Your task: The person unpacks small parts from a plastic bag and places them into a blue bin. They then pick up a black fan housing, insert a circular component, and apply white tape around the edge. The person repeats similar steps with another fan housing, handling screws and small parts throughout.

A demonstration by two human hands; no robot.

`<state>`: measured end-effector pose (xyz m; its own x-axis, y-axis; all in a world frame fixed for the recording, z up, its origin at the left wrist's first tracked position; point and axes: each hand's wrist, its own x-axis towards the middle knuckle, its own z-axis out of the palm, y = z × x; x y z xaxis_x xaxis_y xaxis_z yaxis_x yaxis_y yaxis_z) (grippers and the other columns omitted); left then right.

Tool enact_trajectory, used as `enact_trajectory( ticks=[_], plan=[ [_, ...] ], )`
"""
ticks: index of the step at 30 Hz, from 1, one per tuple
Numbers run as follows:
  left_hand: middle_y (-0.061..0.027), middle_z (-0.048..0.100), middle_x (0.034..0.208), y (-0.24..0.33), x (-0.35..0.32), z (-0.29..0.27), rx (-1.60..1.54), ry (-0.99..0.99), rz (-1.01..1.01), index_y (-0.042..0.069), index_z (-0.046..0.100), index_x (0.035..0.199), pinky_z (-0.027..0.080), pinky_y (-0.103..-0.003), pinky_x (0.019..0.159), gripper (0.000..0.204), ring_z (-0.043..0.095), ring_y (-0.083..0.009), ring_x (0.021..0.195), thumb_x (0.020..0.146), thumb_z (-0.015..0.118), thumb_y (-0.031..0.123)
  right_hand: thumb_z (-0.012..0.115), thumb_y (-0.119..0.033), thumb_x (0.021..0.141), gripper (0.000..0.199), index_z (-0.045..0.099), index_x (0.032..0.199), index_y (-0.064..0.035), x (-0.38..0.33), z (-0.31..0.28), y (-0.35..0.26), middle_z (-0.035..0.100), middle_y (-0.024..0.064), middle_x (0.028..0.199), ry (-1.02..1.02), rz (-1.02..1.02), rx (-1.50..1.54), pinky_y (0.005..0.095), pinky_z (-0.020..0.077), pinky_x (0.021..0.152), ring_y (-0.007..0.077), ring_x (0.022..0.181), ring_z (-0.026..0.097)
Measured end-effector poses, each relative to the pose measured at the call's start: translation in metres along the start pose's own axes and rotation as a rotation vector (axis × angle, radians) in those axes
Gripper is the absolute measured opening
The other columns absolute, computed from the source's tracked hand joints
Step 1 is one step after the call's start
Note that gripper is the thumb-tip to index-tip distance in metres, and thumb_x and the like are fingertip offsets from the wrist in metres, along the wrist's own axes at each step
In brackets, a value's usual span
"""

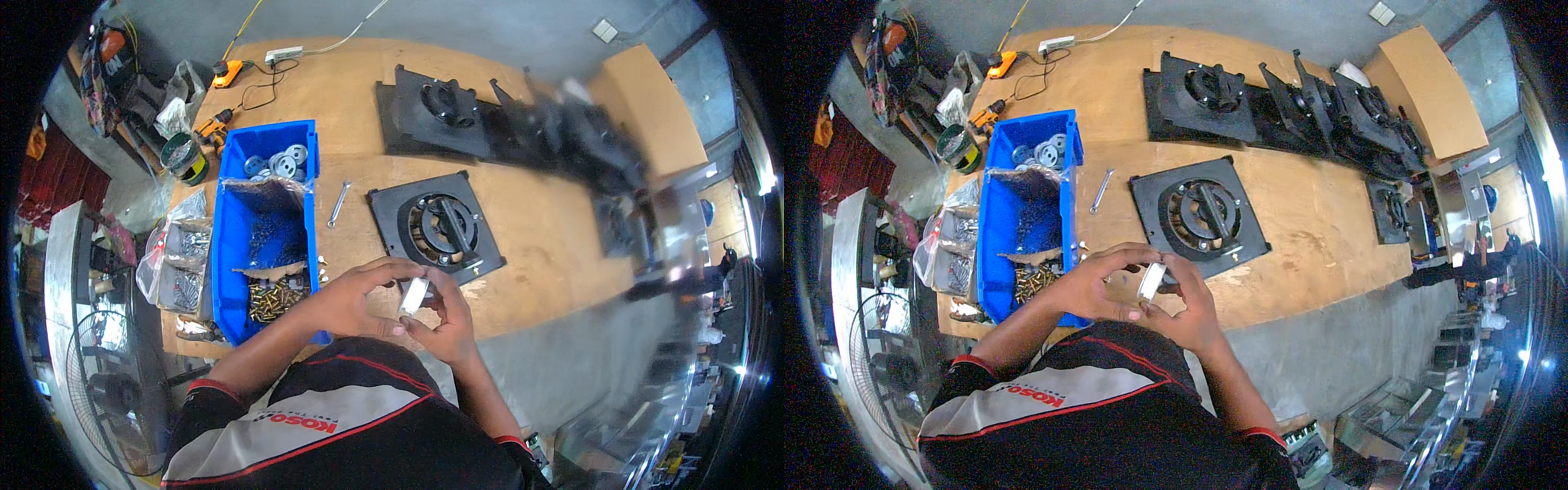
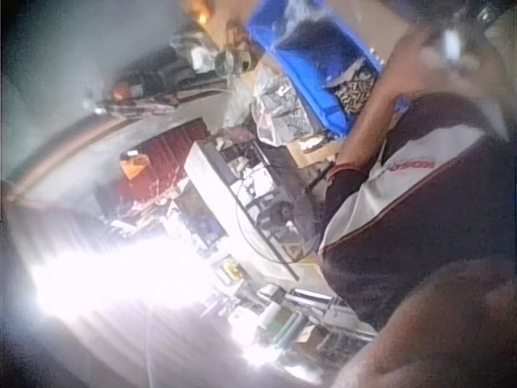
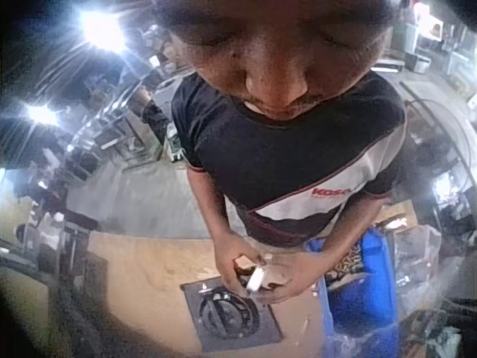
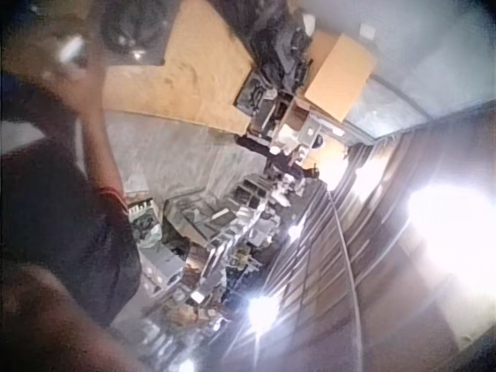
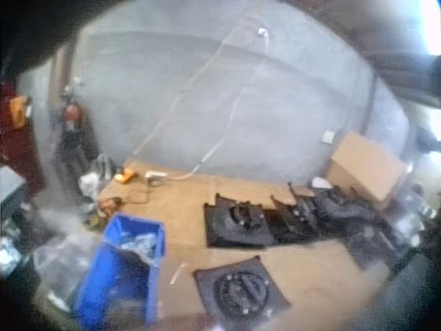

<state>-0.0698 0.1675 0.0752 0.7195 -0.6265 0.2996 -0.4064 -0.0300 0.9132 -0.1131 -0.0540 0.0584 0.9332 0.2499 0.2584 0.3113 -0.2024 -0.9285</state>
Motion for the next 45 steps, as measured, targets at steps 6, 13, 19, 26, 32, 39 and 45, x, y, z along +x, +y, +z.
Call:
enact_trajectory(
  ticks=[6, 13, 19, 26, 32, 39, 45],
  plan=[
    [-0.0180, 0.055, 0.136, 0.003, 0.007, 0.003, 0.135, -0.093, 0.034, 0.009, 0.060, 0.130, 0.044, -0.044, 0.106, 0.065, 0.054, -0.0361, 0.126, 0.073, 0.084, 0.029, 0.084, -0.016, 0.076, 0.071, 0.051, 0.137, -0.0007, -0.015, -0.007, -0.002, 0.057, 0.0166, 0.123, 0.023, 0.086, 0.100, 0.0333, 0.0588, 0.079, 0.0237, 0.102, 0.066],
    [-0.0178, 0.062, 0.124, -0.009, 0.012, 0.021, 0.171, -0.089, 0.049, 0.008, 0.063, 0.118, 0.051, -0.043, 0.095, 0.052, 0.063, -0.0366, 0.114, 0.075, 0.080, 0.030, 0.086, -0.023, 0.075, 0.074, 0.050, 0.135, 0.0022, -0.029, -0.004, -0.007, 0.059, 0.0146, 0.118, 0.034, 0.237, 0.029, 0.0312, 0.0565, 0.075, 0.0205, 0.092, 0.067],
    [-0.0192, 0.067, 0.119, -0.022, 0.016, 0.040, 0.108, -0.023, 0.041, 0.005, 0.068, 0.105, 0.053, -0.042, 0.091, 0.031, 0.067, -0.0373, 0.107, 0.079, 0.077, 0.021, 0.087, -0.034, 0.073, 0.083, 0.047, 0.137, 0.0010, -0.040, -0.015, 0.004, 0.057, 0.0197, 0.119, 0.052, 0.235, -0.171, 0.0364, 0.0545, 0.080, 0.0292, 0.103, 0.064],
    [-0.0186, 0.066, 0.122, -0.021, 0.041, 0.068, 0.074, -0.027, -0.075, 0.003, 0.065, 0.097, 0.051, -0.040, 0.094, 0.013, 0.065, -0.0325, 0.111, 0.085, 0.070, 0.007, 0.087, -0.027, 0.072, 0.078, 0.049, 0.135, -0.0008, -0.046, -0.028, 0.022, 0.057, 0.0156, 0.117, 0.258, 0.117, -0.456, 0.0312, 0.0544, 0.068, 0.0200, 0.087, 0.064],
    [-0.0156, 0.061, 0.115, -0.039, 0.081, 0.089, 0.107, -0.148, -0.008, 0.002, 0.058, 0.099, 0.047, -0.041, 0.096, 0.013, 0.059, -0.0318, 0.113, 0.090, 0.063, 0.009, 0.081, -0.019, 0.080, 0.058, 0.053, 0.127, 0.0034, -0.050, -0.046, 0.063, 0.059, 0.0161, 0.118, 0.520, 0.226, -0.212, 0.0280, 0.0532, 0.065, 0.0200, 0.092, 0.065],
    [-0.0139, 0.061, 0.107, -0.106, 0.187, 0.109, 0.446, -0.460, 0.121, 0.005, 0.060, 0.100, 0.045, -0.045, 0.092, 0.017, 0.059, -0.0361, 0.103, 0.089, 0.064, 0.017, 0.078, -0.014, 0.082, 0.032, 0.067, 0.107, 0.0019, -0.041, -0.081, 0.144, 0.055, 0.0168, 0.125, 0.768, 0.200, -0.285, 0.0280, 0.0525, 0.071, 0.0217, 0.097, 0.064],
    [-0.0101, 0.061, 0.113, -0.134, 0.201, 0.119, 0.636, -0.535, 0.160, 0.008, 0.062, 0.099, 0.040, -0.046, 0.099, 0.016, 0.054, -0.0324, 0.115, 0.087, 0.067, 0.018, 0.078, -0.020, 0.079, 0.029, 0.071, 0.099, -0.0008, -0.042, -0.083, 0.198, 0.047, 0.0225, 0.134, 0.686, 0.327, -0.393, 0.0404, 0.0529, 0.088, 0.0340, 0.105, 0.062]
  ],
)
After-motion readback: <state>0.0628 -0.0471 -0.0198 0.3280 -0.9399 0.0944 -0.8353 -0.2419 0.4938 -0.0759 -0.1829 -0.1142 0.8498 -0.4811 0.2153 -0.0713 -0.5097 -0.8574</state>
